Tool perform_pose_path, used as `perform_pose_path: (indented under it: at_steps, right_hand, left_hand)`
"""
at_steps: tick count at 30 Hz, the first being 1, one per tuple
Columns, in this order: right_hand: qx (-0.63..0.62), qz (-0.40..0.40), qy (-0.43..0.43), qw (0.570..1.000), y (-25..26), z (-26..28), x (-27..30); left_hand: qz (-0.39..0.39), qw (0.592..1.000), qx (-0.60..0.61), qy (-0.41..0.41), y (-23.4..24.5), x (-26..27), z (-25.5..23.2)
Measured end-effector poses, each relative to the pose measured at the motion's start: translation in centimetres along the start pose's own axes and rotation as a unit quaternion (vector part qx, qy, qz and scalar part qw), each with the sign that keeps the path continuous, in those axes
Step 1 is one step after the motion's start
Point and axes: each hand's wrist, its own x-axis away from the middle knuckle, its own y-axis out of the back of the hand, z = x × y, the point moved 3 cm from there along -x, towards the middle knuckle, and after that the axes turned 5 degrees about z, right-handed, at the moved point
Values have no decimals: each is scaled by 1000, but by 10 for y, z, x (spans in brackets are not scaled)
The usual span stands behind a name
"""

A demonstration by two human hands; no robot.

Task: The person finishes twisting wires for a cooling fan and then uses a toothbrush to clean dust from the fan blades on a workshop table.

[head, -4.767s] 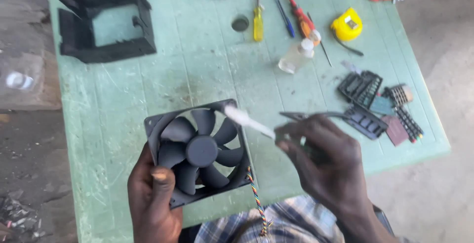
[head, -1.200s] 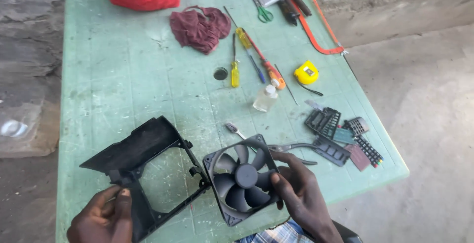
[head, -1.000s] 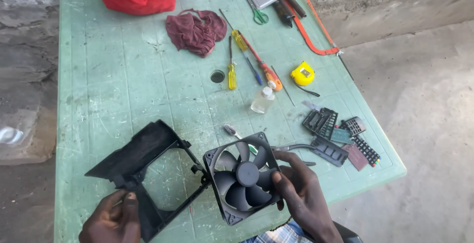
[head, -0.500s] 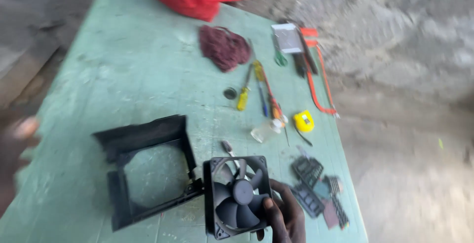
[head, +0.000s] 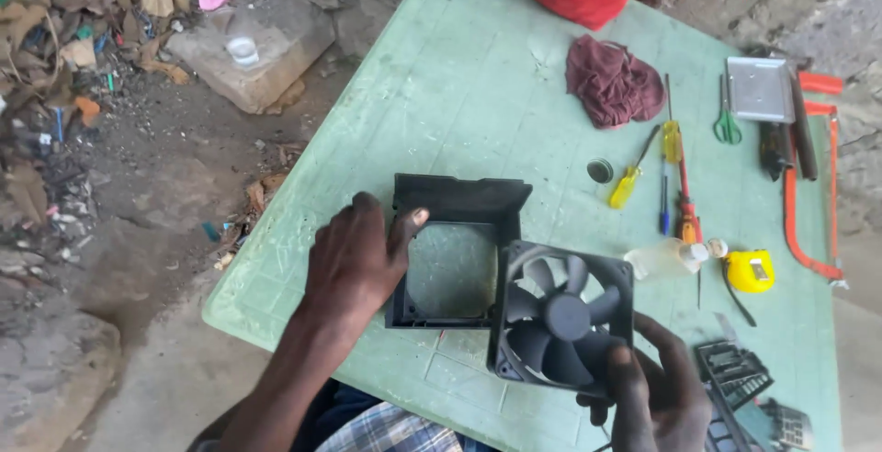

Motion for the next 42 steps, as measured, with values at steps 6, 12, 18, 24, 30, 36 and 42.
perform_pose_path:
  at_steps: [6, 12, 18, 24, 30, 36, 42]
  right_hand:
    - [4, 140, -77, 987, -34, 17, -21]
    - [130, 124, -47, 983, -50, 45, -21]
    - [219, 100, -75, 968, -64, 70, -14]
    - [308, 108, -74, 943, -81, 84, -15]
    - [347, 144, 70, 924, -106, 47, -25]
    - [217, 143, 45, 965, -85, 23, -30]
    - [343, 159, 122, 918, -79, 22, -27]
  left_hand:
    - [5, 990, 137, -28, -21, -7, 15]
    - [3, 983, 183, -20, -21, -2, 13]
    - [-68, 960, 248, -114, -29, 5, 15]
    - [-67, 956, 260, -116, -27, 5, 16]
    - [-66, 928, 352, -106, -40, 5, 13]
    - [-75, 927, 345, -124, -42, 3, 6]
    - [-109, 941, 285, -148, -50, 3, 4]
